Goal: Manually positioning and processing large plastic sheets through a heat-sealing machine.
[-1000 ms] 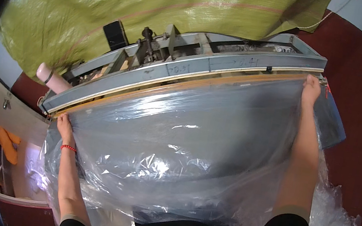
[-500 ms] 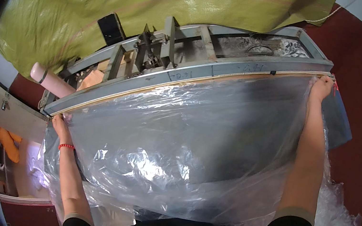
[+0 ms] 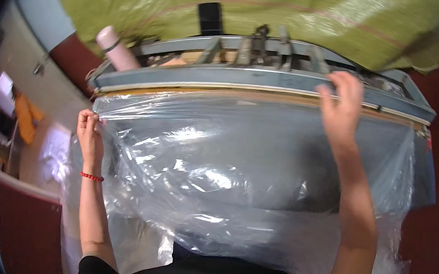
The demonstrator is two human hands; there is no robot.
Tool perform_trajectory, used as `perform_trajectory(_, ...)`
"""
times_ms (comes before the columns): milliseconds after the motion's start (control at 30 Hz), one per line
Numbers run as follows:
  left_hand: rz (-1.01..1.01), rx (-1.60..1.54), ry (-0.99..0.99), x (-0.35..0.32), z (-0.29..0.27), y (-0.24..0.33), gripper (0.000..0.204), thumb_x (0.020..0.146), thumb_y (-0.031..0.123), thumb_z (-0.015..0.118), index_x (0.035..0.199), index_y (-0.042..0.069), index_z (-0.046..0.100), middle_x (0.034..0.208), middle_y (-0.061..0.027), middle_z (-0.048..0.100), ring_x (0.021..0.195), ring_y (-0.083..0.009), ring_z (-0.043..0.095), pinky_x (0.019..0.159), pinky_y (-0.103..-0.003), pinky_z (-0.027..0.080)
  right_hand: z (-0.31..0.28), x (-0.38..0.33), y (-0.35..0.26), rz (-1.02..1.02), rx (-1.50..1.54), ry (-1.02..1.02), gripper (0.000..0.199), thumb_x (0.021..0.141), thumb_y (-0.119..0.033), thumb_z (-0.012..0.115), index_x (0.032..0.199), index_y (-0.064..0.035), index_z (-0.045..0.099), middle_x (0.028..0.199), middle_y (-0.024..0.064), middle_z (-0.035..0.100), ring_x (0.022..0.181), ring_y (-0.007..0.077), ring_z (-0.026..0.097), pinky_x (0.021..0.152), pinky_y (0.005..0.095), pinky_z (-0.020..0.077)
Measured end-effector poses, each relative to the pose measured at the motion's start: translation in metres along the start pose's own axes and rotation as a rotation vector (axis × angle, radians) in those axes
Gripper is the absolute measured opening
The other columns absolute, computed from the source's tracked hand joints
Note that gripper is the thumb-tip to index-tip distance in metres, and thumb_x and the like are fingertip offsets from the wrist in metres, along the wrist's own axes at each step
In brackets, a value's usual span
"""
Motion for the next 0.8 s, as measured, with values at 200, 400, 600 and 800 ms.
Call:
perform_trajectory(200, 0.042, 0.062, 0.229, -0.019, -0.066, 0.013, 0.01, 0.082, 0.01, 0.056, 0.089, 0.007, 0.05, 0.079, 0.002, 0.05, 0.073, -0.0076, 0.047, 0.067, -0.021, 0.038, 0.073, -0.058, -0.078, 0.534, 0.738, -0.99, 0.015, 0.082, -0.016, 0.055, 0.077, -0.0024, 0.057, 0.066, 0.0014, 0.054, 0.064, 0.0077, 0.049, 0.057, 0.0224, 0.0395)
perform_trajectory(400, 0.235, 1.175, -0.278, -0.054, -0.04, -0.006, 0.014, 0.072, 0.007, 0.063, 0.081, -0.001, 0.056, 0.085, -0.0124, 0.059, 0.077, -0.0248, 0.055, 0.07, -0.033, 0.045, -0.002, -0.094, 0.04, 0.728, 0.499, -0.828, 0.009, 0.075, -0.012, 0.062, 0.073, -0.0036, 0.06, 0.069, -0.0032, 0.056, 0.065, 0.0048, 0.05, 0.059, 0.02, 0.0402)
perform_trajectory(600, 0.309, 0.933, -1.014, -0.162, 0.104, -0.002, 0.068, 0.069, 0.023, 0.069, 0.127, 0.008, 0.038, 0.136, -0.0167, 0.029, 0.128, -0.0346, 0.022, 0.101, -0.041, 0.026, -0.188, -0.164, 0.235, 0.776, -0.154, -0.232, 0.023, 0.078, -0.022, 0.063, 0.077, 0.0, 0.062, 0.067, -0.0011, 0.057, 0.064, 0.0076, 0.049, 0.061, 0.0229, 0.0402)
perform_trajectory(800, 0.099, 1.215, -0.758, -0.107, 0.083, -0.043, 0.064, 0.078, 0.043, 0.058, 0.131, 0.015, 0.036, 0.14, -0.0107, 0.025, 0.129, -0.0354, 0.017, 0.099, -0.056, 0.015, -0.272, -0.216, 0.296, 0.752, -0.449, -0.183, 0.029, 0.08, -0.032, 0.061, 0.082, -0.0034, 0.061, 0.067, 0.0049, 0.058, 0.062, 0.0121, 0.051, 0.059, 0.0278, 0.0417)
Point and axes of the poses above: each hand's wrist, its own x-axis towards the middle knuckle, its own z-axis out of the palm, y = z × x, the point moved 6 cm from there along x, towards the middle knuckle
